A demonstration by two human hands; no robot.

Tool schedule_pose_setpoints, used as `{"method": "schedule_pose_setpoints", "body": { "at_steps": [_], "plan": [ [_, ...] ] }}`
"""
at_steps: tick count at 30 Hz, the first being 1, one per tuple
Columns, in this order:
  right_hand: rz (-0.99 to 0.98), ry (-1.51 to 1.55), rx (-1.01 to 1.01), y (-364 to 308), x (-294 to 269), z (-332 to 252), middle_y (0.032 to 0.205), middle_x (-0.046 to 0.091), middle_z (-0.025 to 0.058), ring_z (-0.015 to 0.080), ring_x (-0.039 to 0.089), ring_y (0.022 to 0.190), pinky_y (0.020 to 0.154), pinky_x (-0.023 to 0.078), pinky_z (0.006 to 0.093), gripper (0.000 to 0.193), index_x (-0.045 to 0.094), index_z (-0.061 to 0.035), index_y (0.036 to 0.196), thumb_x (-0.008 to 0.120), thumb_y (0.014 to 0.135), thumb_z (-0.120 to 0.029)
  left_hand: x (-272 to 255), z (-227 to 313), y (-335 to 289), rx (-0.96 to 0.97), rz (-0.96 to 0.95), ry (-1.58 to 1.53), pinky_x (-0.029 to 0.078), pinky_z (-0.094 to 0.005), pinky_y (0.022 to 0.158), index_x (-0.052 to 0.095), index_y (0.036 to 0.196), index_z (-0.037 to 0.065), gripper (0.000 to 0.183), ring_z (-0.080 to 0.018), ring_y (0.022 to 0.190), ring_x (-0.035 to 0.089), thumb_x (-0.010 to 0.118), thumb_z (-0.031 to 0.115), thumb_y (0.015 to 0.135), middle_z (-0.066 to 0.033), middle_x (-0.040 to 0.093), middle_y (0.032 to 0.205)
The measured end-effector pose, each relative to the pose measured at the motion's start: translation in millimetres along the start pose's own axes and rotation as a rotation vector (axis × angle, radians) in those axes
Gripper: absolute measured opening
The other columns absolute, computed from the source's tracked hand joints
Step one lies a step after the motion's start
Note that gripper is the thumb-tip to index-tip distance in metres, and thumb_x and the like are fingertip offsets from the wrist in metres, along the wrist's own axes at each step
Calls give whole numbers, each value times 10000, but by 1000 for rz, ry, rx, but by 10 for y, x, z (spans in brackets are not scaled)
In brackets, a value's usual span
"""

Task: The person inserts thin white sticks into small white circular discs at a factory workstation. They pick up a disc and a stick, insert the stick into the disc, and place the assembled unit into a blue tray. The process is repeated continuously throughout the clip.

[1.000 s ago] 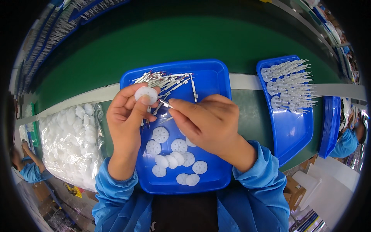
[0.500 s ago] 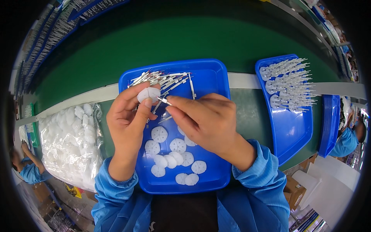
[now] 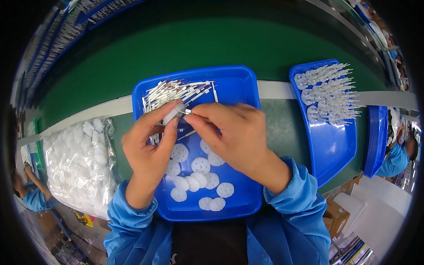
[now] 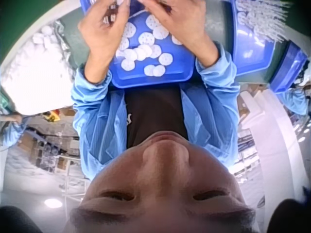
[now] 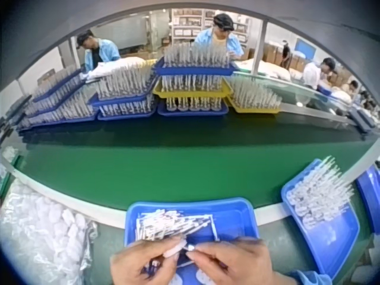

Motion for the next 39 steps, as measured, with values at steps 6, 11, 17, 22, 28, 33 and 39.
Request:
{"method": "schedule_pose_setpoints", "body": {
  "at_steps": [6, 11, 17, 22, 28, 33, 39],
  "plan": [
    [41, -177, -200, 55, -60, -219, 731, 745, 21, 189, 701, 586, 533, 499, 316, 145, 779, -80, 951, 885, 868, -137, -26, 116, -69, 29, 9, 94, 606, -279, 654, 806, 1264, 15, 406, -168, 714, 734, 811, -98, 874, -132, 813, 947],
    [72, -148, -219, 40, -34, -203, 739, 739, 18, 203, 686, 569, 532, 507, 314, 164, 776, -79, 966, 890, 859, -132, -4, 131, -101, 11, -7, 157, 618, -289, 684, 804, 1273, 17, 430, -184, 758, 762, 825, -96, 858, -133, 819, 966],
    [-46, 247, 37, 34, -86, -25, 852, 769, 36, 196, 727, 752, 707, 551, 306, 281, 786, -87, 1130, 859, 861, -59, -92, 307, 6, 284, 28, 216, 649, -315, 752, 792, 1026, 10, 233, -256, 928, 791, 849, -76, 816, -149, 829, 1103],
    [-192, 777, 296, 0, 66, 171, 936, 717, 3, 77, 656, 881, 826, 531, 270, 316, 714, -15, 1276, 791, 970, -16, -37, 538, -41, 590, -29, 438, 683, -338, 784, 752, 889, 11, 199, -278, 955, 790, 880, -8, 737, -141, 828, 1144],
    [-205, 740, 329, -59, 113, 161, 965, 739, 20, 74, 693, 897, 821, 559, 257, 277, 705, -7, 1269, 755, 996, 10, -16, 531, -64, 642, -9, 389, 692, -343, 802, 775, 882, 18, 173, -284, 957, 794, 875, -3, 742, -139, 828, 1142],
    [-233, 924, 459, -96, 148, 197, 987, 751, 36, 88, 721, 943, 832, 574, 253, 200, 702, 2, 1224, 722, 1025, 0, -24, 516, -60, 620, -29, 351, 694, -341, 808, 774, 880, 14, 165, -304, 995, 815, 875, 4, 750, -160, 828, 1145],
    [-257, 1017, 528, -132, 194, 237, 1040, 765, 59, 93, 731, 965, 819, 580, 241, 147, 691, 10, 1192, 694, 1046, -2, -7, 495, -82, 626, -85, 277, 693, -330, 809, 775, 893, 12, 148, -331, 1064, 821, 875, 10, 784, -178, 826, 1157]
  ]
}}
Point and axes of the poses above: each hand's wrist, its own y-axis towards the middle knuckle, its own x-axis out of the palm, z = x × y, the point moved 8 cm from there along y, towards the middle knuckle
